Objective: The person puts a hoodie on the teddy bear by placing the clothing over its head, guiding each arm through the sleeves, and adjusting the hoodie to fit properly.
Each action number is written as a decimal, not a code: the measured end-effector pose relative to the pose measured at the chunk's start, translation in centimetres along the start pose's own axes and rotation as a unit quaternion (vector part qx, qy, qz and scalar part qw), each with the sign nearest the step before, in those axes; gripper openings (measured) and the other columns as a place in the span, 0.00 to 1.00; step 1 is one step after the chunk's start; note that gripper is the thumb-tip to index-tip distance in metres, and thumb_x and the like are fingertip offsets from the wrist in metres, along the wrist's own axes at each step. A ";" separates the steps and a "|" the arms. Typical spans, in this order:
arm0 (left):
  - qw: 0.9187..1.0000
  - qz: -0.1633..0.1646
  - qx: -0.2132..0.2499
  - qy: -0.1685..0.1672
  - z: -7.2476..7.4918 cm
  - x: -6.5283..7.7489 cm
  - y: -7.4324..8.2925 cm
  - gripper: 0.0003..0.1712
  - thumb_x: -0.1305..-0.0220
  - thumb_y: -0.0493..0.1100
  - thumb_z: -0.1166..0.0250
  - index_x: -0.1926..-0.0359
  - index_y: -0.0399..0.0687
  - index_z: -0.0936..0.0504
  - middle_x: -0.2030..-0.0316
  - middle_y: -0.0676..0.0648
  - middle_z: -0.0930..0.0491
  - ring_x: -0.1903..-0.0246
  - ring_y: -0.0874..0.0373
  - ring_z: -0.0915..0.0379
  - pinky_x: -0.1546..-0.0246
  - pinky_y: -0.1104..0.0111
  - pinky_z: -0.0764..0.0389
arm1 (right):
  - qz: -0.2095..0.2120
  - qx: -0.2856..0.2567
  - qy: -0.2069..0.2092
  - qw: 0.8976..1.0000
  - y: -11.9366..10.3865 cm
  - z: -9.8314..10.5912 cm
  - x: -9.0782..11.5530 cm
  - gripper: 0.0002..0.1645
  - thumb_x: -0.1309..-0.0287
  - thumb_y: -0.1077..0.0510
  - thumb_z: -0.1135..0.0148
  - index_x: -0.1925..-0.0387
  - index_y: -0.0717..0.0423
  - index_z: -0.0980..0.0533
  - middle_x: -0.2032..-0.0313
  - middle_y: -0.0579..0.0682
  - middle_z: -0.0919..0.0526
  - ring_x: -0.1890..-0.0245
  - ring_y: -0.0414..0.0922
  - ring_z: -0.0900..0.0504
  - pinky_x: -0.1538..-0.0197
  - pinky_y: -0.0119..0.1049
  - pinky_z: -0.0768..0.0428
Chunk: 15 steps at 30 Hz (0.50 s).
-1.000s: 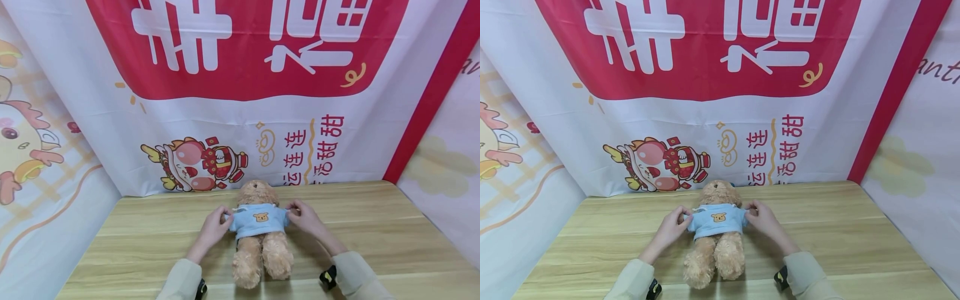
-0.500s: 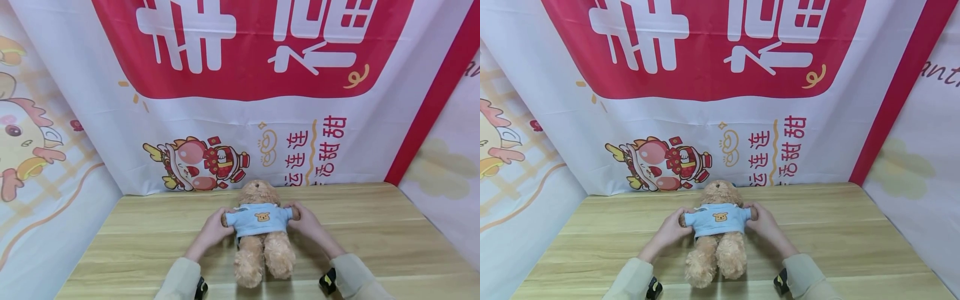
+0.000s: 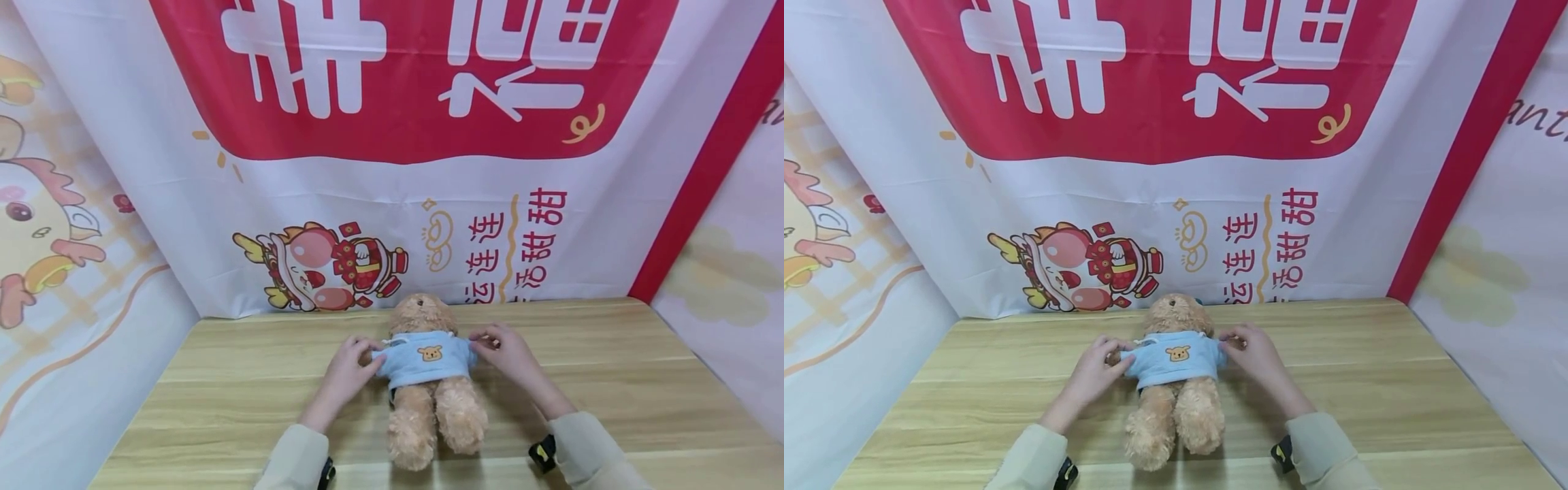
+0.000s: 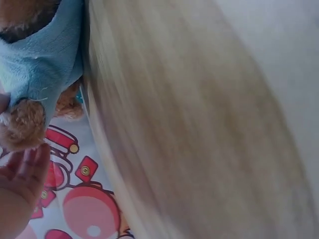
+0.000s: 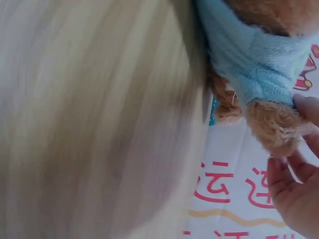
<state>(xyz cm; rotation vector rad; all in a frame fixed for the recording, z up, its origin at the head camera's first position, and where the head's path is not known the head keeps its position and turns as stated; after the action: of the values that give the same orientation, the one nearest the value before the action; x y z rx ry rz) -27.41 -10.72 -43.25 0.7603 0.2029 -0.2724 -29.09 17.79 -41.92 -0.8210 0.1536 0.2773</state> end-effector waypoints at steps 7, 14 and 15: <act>0.998 -0.033 -0.054 0.029 0.2 -0.1 0.9 0.03 0.39 0.41 0.36 0.65 0.48 0.17 0.65 0.49 0.22 0.68 0.61 0.29 0.65 0.68 0.24 | 0.104 0.163 0.044 0.980 -0.1 -0.4 -0.1 0.06 0.48 0.64 0.34 0.75 0.55 0.24 0.74 0.48 0.22 0.72 0.41 0.25 0.65 0.38 0.21; 0.998 -0.016 -0.042 0.044 0.2 0.0 0.3 0.03 0.40 0.40 0.35 0.67 0.45 0.21 0.66 0.47 0.22 0.68 0.60 0.29 0.65 0.68 0.24 | 0.061 0.152 0.042 0.986 0.7 -0.2 0.1 0.07 0.42 0.66 0.40 0.74 0.57 0.27 0.73 0.50 0.26 0.71 0.43 0.27 0.65 0.40 0.23; 0.998 -0.015 -0.041 0.049 0.2 0.0 0.3 0.04 0.41 0.40 0.35 0.66 0.44 0.21 0.66 0.47 0.23 0.68 0.59 0.28 0.65 0.67 0.24 | 0.050 0.143 0.041 0.988 0.7 -0.1 0.2 0.06 0.41 0.65 0.41 0.73 0.57 0.27 0.72 0.50 0.26 0.71 0.42 0.27 0.65 0.39 0.24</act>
<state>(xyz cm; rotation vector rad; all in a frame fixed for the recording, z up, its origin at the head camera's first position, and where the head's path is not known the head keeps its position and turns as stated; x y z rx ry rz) -27.27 -10.64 -42.92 0.6912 0.3153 -0.2537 -29.13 18.22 -42.53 -0.5402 0.3060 0.3073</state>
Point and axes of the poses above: each hand's wrist, its own x-axis away from the middle knuckle, its own z-axis out of the back of the hand, y = z × x, the point moved 3 cm from there along -x, towards the middle knuckle
